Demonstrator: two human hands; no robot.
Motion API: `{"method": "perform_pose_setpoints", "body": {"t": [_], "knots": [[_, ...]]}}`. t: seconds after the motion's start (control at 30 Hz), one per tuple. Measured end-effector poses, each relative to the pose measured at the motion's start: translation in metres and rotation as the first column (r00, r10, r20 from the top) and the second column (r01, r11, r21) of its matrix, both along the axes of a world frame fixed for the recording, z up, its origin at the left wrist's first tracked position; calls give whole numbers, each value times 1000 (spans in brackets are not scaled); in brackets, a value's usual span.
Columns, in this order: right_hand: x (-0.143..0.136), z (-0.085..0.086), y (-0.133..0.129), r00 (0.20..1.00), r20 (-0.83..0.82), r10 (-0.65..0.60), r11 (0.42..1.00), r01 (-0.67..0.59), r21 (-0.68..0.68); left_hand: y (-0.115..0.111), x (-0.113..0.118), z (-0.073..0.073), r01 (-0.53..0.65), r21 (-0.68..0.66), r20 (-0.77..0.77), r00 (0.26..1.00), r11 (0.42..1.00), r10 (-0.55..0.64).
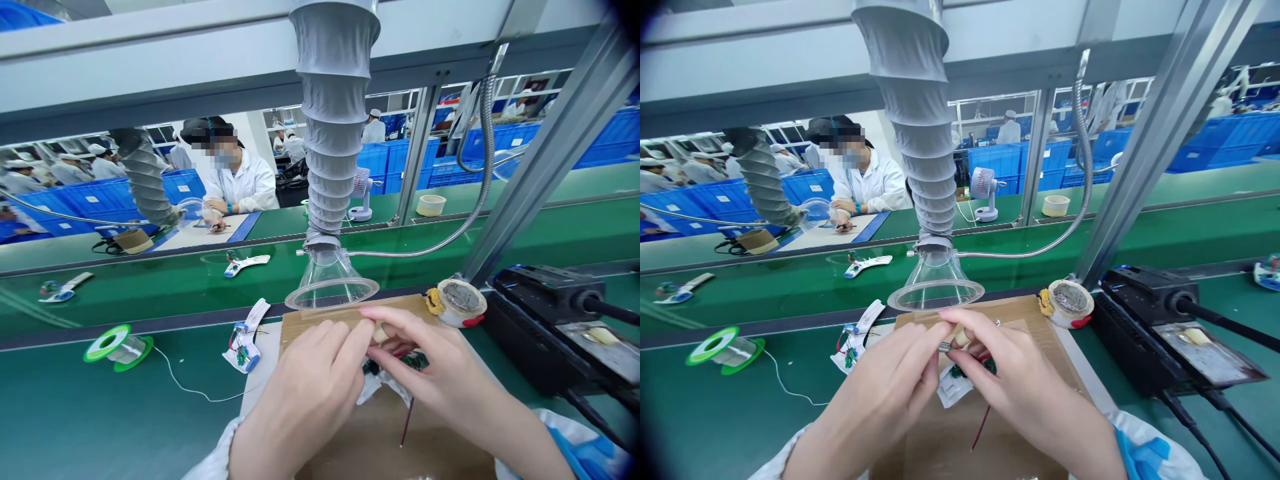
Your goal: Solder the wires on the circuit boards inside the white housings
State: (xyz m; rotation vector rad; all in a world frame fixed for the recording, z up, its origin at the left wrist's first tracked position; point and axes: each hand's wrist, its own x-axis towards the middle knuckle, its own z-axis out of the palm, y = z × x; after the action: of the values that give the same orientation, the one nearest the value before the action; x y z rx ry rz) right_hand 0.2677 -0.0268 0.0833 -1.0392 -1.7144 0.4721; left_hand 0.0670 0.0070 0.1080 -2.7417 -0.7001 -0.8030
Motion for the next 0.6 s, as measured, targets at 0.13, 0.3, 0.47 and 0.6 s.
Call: {"method": "perform_pose_setpoints", "body": {"t": [0.13, 0.3, 0.47, 0.6], "knots": [[3, -7, 0, 994, 105, -11, 997, 3, 75, 4, -5, 3, 97, -423, 133, 990, 901, -45], [3, -6, 0, 993, 119, -10, 997, 0, 81, 9, -9, 7, 165, -736, 253, 967, 656, 42], [4, -3, 0, 989, 142, -50, 988, 29, 151, 10, -11, 7, 233, -799, 320, 945, 554, 65], [5, -4, 0, 989, 137, -62, 986, 40, 162, 11, -15, 8, 274, -790, 336, 942, 549, 14]]}}
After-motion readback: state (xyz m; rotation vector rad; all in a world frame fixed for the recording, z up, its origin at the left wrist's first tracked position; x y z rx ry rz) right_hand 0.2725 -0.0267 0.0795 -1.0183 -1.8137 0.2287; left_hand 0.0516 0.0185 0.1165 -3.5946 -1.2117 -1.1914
